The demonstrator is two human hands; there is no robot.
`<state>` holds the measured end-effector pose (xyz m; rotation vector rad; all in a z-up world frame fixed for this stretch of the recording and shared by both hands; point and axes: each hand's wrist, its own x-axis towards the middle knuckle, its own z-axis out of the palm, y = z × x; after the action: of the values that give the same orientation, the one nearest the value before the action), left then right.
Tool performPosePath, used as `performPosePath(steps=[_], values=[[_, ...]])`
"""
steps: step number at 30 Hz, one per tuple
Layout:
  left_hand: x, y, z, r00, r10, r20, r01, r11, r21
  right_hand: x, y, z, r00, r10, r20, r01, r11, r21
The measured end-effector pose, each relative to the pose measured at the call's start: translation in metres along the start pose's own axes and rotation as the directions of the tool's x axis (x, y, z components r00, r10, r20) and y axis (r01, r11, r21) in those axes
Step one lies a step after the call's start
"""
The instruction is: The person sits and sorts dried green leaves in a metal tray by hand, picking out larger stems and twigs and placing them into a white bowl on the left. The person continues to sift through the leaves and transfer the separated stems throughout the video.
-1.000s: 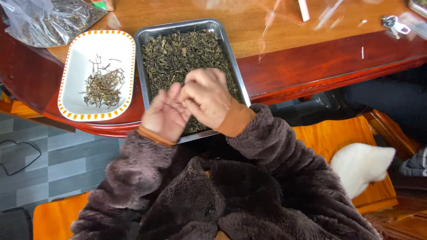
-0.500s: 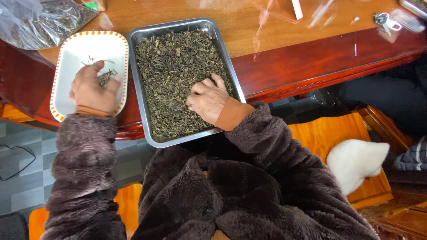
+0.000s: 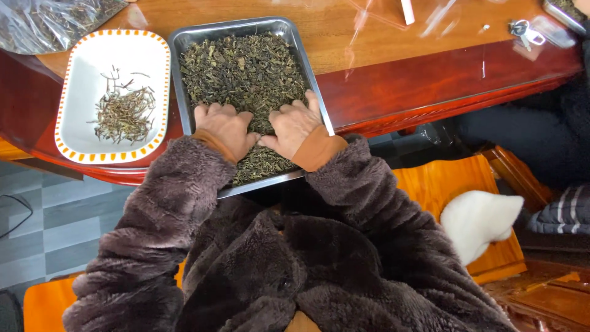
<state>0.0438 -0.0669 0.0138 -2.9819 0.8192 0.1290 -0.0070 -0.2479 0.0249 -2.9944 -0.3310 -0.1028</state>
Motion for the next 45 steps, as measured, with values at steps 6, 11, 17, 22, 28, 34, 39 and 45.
performPosePath(steps=[6, 11, 17, 22, 28, 34, 39, 45], values=[[-0.013, -0.005, -0.028, 0.999, 0.037, 0.004, -0.037, 0.999, 0.015, 0.023, -0.012, 0.003, 0.978, -0.045, 0.206, 0.022, 0.993, 0.112], [-0.018, -0.016, -0.032, 0.998, 0.007, 0.062, -0.006, 1.000, -0.020, 0.024, -0.014, 0.008, 0.982, -0.124, 0.146, 0.092, 0.974, 0.207], [-0.025, -0.013, -0.038, 0.996, 0.013, 0.090, -0.015, 1.000, 0.018, 0.022, -0.017, 0.009, 0.983, -0.154, 0.098, 0.130, 0.968, 0.214], [-0.025, -0.011, -0.037, 0.998, 0.029, 0.057, -0.028, 0.999, -0.020, 0.023, -0.013, 0.012, 0.981, -0.144, 0.130, 0.124, 0.980, 0.153], [-0.034, -0.025, -0.027, 0.998, 0.032, 0.055, -0.029, 0.998, -0.051, 0.008, -0.014, -0.010, 0.981, -0.147, 0.125, 0.119, 0.971, 0.208], [-0.035, -0.029, -0.021, 0.997, 0.012, -0.076, -0.026, 0.982, -0.187, 0.006, -0.001, 0.004, 0.992, -0.125, -0.020, 0.126, 0.953, 0.274], [-0.028, -0.032, 0.005, 0.990, 0.012, -0.141, -0.040, 0.980, -0.196, 0.009, -0.001, 0.014, 0.984, -0.128, -0.126, 0.156, 0.957, 0.244], [-0.027, -0.036, 0.010, 0.980, -0.069, -0.186, 0.051, 0.994, -0.098, 0.027, -0.036, -0.002, 0.991, -0.052, 0.126, 0.046, 0.998, 0.046]])
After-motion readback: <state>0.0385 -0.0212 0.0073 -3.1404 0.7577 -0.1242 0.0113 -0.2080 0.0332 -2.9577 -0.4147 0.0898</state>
